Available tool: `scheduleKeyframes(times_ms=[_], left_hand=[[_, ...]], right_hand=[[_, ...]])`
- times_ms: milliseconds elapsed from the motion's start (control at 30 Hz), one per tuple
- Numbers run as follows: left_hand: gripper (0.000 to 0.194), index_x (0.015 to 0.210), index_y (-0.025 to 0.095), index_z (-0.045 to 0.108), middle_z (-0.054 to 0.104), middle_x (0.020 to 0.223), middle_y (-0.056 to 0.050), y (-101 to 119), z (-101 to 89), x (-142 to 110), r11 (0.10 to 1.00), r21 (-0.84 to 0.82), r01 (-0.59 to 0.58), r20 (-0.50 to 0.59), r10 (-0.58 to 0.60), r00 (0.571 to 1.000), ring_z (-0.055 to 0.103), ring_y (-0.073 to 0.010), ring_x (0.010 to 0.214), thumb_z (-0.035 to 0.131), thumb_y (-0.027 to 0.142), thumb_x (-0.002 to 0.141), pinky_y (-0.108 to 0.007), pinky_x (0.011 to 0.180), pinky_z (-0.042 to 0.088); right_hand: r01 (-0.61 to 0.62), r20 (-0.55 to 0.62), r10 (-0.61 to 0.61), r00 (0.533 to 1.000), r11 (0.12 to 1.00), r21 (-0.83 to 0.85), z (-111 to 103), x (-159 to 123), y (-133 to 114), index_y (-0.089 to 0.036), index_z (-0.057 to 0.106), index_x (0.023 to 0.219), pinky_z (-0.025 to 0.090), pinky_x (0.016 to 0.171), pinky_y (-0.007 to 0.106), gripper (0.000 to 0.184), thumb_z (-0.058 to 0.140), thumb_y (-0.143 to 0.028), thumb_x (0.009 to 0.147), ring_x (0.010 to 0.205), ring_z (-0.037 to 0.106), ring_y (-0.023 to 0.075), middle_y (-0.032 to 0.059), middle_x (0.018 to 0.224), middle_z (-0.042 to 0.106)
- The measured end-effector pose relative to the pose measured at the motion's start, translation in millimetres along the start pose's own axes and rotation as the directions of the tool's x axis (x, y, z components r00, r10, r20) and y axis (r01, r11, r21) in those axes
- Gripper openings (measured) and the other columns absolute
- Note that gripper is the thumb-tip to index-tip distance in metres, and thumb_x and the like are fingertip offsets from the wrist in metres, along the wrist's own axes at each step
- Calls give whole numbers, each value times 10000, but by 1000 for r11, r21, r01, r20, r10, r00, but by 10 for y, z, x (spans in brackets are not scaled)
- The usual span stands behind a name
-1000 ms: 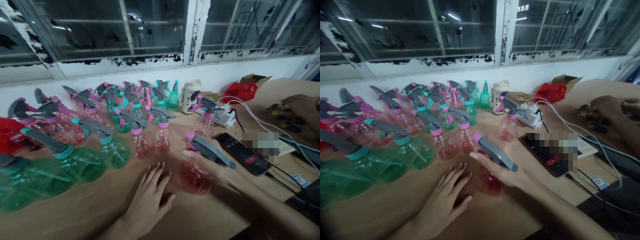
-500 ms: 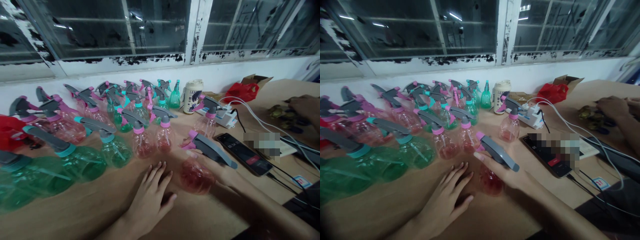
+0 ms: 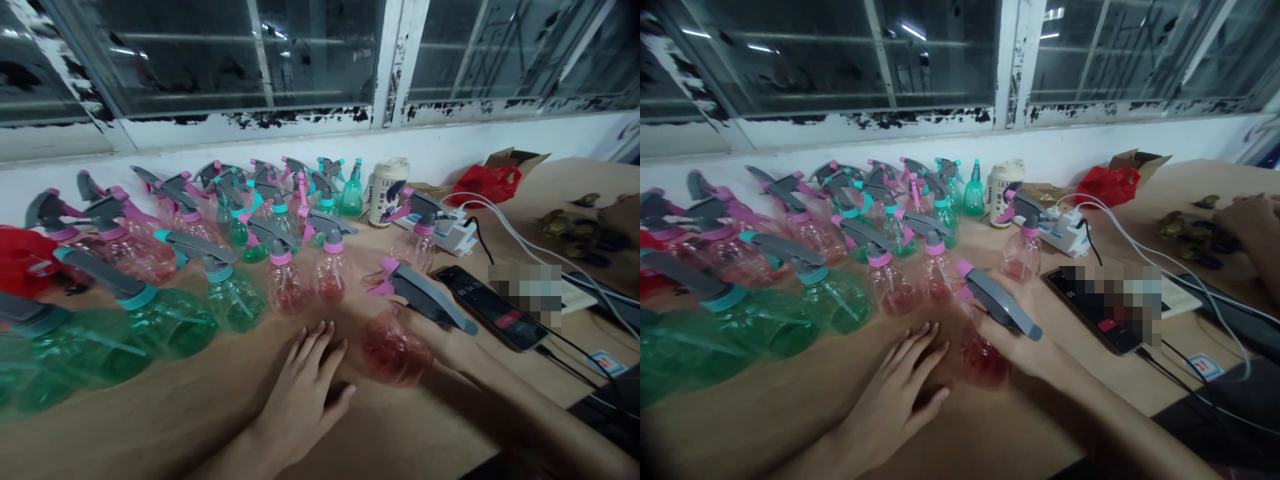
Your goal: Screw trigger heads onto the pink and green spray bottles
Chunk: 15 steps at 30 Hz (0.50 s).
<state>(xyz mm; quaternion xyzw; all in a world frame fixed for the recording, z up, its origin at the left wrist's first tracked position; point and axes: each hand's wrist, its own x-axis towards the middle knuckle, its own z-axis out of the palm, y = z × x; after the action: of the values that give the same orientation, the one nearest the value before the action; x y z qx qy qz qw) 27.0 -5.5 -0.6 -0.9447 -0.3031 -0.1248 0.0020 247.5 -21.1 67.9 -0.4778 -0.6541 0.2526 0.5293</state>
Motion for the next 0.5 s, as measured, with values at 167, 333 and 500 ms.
scheduleKeyframes(times_ms=[167, 333, 500], left_hand=[[493, 1303, 148, 442, 370, 1424, -141, 1, -11, 9, 1000, -10, 5, -5, -5, 1000, 327, -298, 1307, 551, 352, 868, -514, 1025, 329], [491, 1303, 149, 441, 371, 1422, -147, 5, -8, 12, 1000, 1, 3, -1, -3, 1000, 327, -292, 1308, 546, 357, 872, -510, 1020, 338], [500, 1310, 151, 432, 365, 1425, -145, 10, -7, -2, 1000, 3, 3, -10, -3, 1000, 328, -291, 1307, 546, 362, 872, -512, 1020, 334]], right_hand=[[10, -17, -10, 1000, 1000, -6, 3, -12, 24, -242, 497, 734, 454, 555, 332, 116, 560, -319, 793, 574, 489, 158, -9, 638, 501], [0, -18, 0, 1000, 1000, -3, 0, -2, 37, -237, 489, 696, 454, 562, 333, 159, 598, -329, 769, 578, 492, 160, -9, 628, 499], [-5, -10, 5, 1000, 1000, 11, -7, 0, 18, -233, 491, 675, 464, 591, 337, 191, 613, -347, 767, 592, 512, 167, -9, 624, 515]])
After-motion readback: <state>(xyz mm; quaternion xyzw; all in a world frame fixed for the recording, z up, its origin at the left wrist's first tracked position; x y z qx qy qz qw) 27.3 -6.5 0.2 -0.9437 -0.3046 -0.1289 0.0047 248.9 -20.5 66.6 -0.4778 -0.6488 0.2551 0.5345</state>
